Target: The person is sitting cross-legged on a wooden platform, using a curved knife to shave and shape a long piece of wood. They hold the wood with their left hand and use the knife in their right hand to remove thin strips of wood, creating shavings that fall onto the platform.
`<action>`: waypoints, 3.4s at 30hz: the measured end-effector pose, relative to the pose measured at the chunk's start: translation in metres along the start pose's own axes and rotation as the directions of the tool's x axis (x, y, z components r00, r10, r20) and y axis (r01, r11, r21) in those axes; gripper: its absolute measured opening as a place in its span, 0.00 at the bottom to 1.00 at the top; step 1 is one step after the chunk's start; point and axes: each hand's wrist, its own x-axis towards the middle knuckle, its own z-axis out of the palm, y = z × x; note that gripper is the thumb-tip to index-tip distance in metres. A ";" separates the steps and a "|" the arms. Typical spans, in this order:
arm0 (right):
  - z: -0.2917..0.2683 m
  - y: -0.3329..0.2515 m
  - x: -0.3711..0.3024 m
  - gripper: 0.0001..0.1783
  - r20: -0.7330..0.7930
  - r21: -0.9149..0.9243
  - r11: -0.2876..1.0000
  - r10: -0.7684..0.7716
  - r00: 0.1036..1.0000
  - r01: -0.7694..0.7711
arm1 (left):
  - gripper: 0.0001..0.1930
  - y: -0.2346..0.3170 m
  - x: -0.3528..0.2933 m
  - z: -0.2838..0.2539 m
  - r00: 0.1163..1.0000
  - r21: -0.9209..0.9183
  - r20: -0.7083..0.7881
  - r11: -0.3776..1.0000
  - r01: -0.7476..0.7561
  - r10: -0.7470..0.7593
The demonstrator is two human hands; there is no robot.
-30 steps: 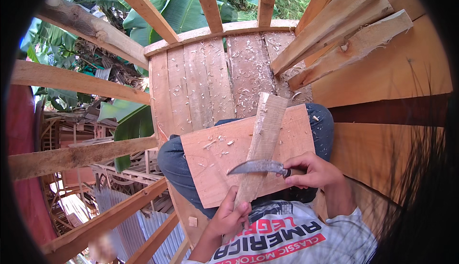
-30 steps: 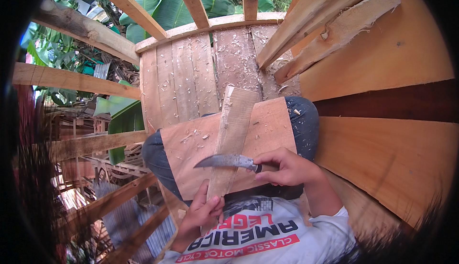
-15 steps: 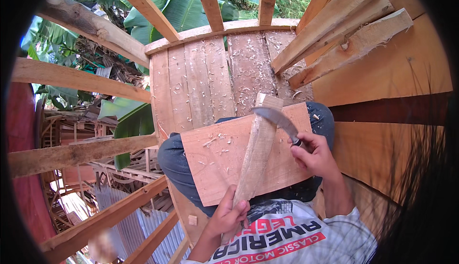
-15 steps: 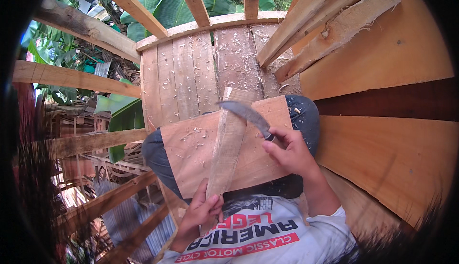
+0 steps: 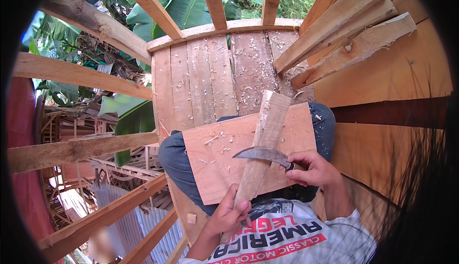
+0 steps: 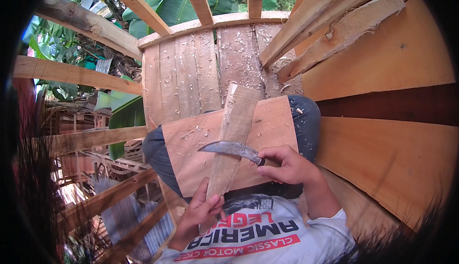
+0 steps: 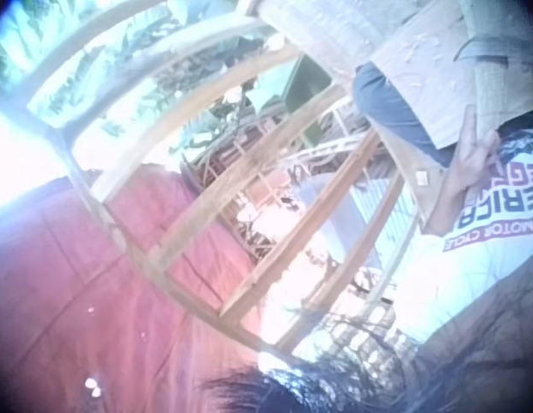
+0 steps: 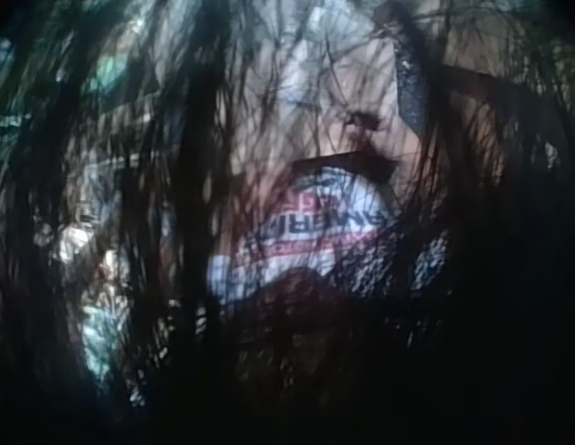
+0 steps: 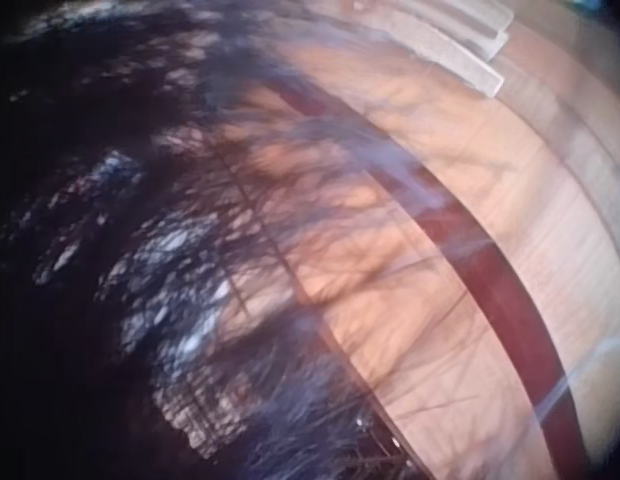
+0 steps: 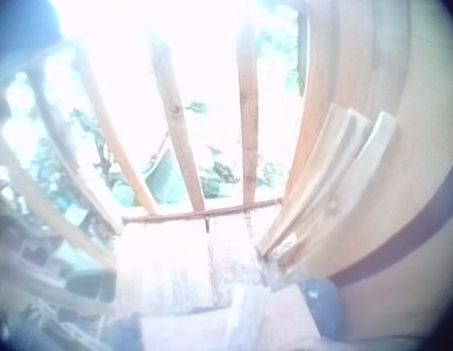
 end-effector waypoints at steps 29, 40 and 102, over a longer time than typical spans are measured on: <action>-0.005 -0.003 0.006 0.10 -0.585 -0.080 0.927 -0.341 0.736 0.365 | 0.25 -0.004 0.006 -0.003 0.996 -0.026 0.035 0.996 0.080 -0.079; 0.004 -0.001 0.005 0.09 -0.194 -0.037 0.999 0.024 0.981 -0.032 | 0.24 -0.008 0.004 -0.005 0.999 -0.041 0.040 0.999 0.021 -0.020; 0.011 -0.010 0.025 0.32 -0.146 -0.973 0.232 -0.583 0.799 -0.009 | 0.18 0.010 -0.013 0.033 0.943 0.763 -0.238 0.646 0.033 0.233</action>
